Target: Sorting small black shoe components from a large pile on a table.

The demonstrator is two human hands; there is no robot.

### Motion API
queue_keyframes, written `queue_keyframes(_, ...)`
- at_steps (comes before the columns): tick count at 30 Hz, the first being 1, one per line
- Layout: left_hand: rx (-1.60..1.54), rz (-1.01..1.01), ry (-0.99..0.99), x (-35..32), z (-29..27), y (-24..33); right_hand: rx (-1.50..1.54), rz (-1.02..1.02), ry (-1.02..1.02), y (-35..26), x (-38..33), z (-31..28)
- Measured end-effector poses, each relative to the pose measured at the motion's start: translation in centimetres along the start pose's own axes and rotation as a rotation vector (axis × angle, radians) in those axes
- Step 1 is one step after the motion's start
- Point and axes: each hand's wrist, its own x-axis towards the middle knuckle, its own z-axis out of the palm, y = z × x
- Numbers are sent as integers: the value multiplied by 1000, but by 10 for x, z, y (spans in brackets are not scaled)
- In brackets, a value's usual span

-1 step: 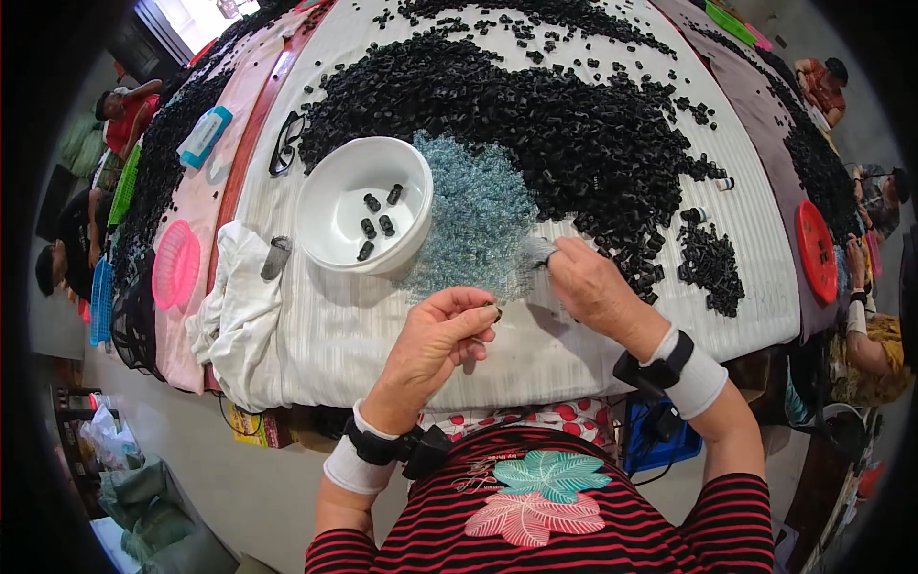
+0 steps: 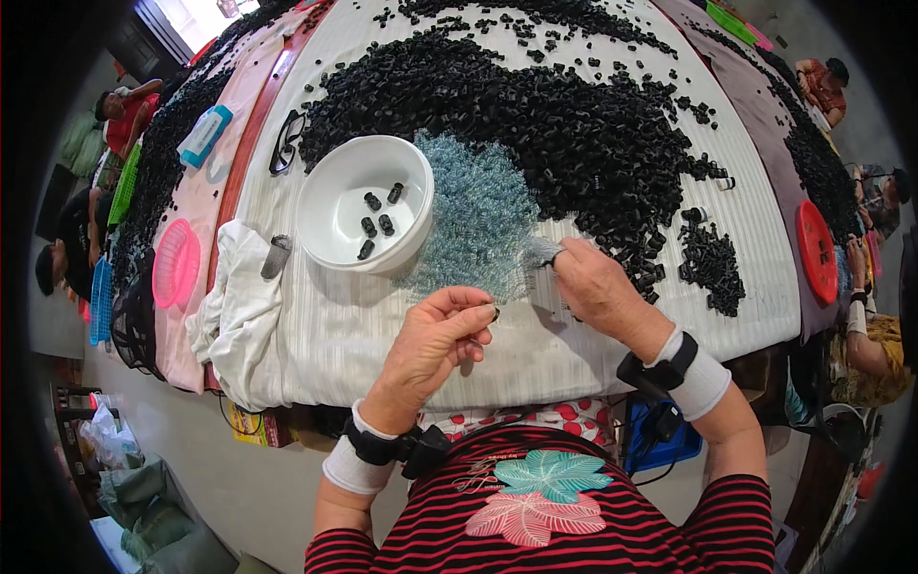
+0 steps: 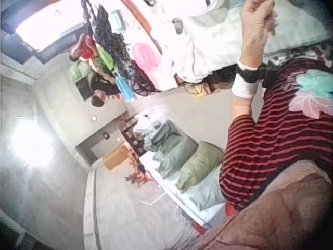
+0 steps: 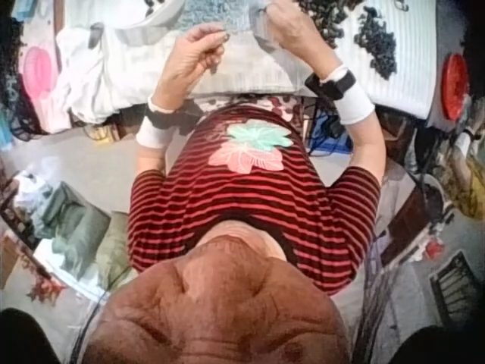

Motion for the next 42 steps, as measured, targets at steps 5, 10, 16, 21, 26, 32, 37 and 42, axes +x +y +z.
queue_keyframes(5, 53, -33, 17, 1, 1, 1, -75, -12, 19, -3, -3, -8)
queue_keyframes(10, 71, -67, 11, 2, 8, 1, -39, 39, 32, 0, -8, -9)
queue_keyframes(16, 3, 13, 17, 0, 0, -1, 83, 122, 170, 9, -10, -22)
queue_keyframes(21, 27, -15, 1, -2, 2, -3, 2, 107, 126, 13, -12, -27)
queue_keyframes(26, 26, -16, 41, -5, 3, 0, -55, 63, 125, 19, -14, -34)
queue_keyframes(32, 41, 3, -6, 4, 5, -4, -221, -8, -13, 18, -15, -21)
queue_keyframes(37, 125, -15, 16, 8, 14, -7, -275, -34, 106, 7, -16, -27)
queue_keyframes(42, 208, 185, -66, 6, 33, -11, 329, 67, 199, -43, -4, -52)
